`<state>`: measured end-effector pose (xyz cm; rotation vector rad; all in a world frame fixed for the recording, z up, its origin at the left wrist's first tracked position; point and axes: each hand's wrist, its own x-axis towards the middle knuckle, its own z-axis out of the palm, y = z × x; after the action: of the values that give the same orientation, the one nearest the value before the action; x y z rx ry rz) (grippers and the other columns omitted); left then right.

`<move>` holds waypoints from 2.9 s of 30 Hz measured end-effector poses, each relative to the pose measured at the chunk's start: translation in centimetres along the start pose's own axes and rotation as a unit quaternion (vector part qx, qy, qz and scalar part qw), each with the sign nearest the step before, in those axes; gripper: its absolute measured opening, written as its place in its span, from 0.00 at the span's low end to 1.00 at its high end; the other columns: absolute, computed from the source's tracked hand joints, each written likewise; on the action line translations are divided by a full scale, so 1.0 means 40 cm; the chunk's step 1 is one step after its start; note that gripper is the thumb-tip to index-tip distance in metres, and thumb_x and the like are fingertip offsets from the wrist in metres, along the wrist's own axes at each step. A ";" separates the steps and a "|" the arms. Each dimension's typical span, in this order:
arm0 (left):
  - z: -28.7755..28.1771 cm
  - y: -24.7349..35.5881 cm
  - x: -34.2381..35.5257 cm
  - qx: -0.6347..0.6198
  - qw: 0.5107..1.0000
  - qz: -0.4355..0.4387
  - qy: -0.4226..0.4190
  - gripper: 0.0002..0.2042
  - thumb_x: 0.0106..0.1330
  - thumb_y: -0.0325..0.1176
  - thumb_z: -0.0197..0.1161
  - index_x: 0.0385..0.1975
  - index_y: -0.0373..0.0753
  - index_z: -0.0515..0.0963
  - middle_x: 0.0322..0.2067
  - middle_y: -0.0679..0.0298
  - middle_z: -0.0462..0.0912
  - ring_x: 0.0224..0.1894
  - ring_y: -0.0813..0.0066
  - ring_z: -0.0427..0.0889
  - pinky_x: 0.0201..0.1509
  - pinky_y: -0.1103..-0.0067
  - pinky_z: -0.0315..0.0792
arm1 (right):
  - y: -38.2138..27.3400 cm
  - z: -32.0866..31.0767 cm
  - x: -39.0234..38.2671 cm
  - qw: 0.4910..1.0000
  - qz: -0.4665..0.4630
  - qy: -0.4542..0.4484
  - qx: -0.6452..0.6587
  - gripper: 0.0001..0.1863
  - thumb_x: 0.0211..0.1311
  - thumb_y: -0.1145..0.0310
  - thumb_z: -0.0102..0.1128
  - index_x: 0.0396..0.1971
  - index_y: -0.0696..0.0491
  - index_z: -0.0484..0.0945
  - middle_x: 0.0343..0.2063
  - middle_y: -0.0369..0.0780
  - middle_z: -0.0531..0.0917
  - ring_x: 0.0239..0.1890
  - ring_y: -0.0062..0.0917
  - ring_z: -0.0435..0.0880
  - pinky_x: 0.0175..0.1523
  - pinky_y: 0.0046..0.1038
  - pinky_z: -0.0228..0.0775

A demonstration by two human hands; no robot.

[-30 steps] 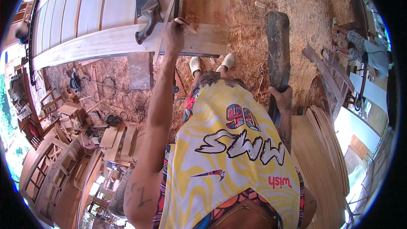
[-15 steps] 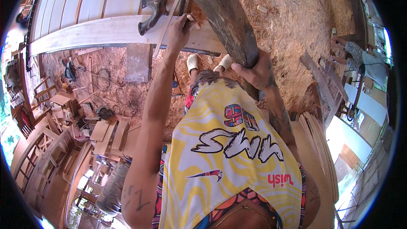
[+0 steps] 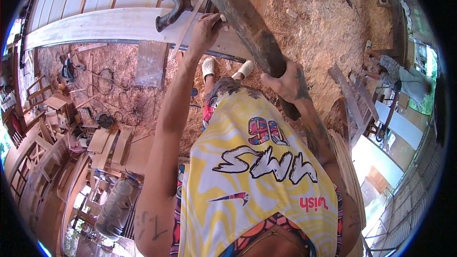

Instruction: Constructing and finishing a wooden door using manual and power tools in a workshop environment.

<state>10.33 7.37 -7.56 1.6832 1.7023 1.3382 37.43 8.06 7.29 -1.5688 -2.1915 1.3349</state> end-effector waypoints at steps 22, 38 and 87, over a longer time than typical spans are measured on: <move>0.023 -0.044 0.008 0.058 0.994 0.038 -0.087 0.08 0.66 0.36 0.63 0.40 0.42 0.83 0.40 0.60 0.86 0.47 0.60 0.83 0.66 0.64 0.64 | -0.058 -0.006 -0.105 0.925 -0.190 0.250 0.214 0.15 0.50 0.67 0.73 0.33 0.61 0.81 0.30 0.39 0.85 0.33 0.22 0.83 0.39 0.27 0.75; 0.048 -0.057 0.002 0.053 0.996 0.067 -0.036 0.06 0.60 0.32 0.68 0.34 0.40 0.84 0.36 0.63 0.87 0.45 0.65 0.84 0.63 0.63 0.66 | 0.087 0.042 -0.121 0.930 -0.197 0.202 0.235 0.20 0.49 0.69 0.73 0.42 0.63 0.80 0.38 0.42 0.86 0.39 0.29 0.86 0.45 0.32 0.78; 0.304 -0.109 -0.241 -0.751 0.515 -0.303 0.279 0.28 0.76 0.58 0.42 0.59 0.40 0.73 0.56 0.62 0.79 0.58 0.64 0.78 0.64 0.68 0.72 | 0.122 0.075 -0.048 0.991 0.086 -0.032 -0.093 0.22 0.47 0.60 0.71 0.37 0.61 0.81 0.29 0.48 0.87 0.34 0.39 0.88 0.42 0.38 0.78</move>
<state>19.79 3.44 -20.01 -0.3744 0.4585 1.9375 40.03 5.09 2.72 -1.8443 -2.3247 1.2732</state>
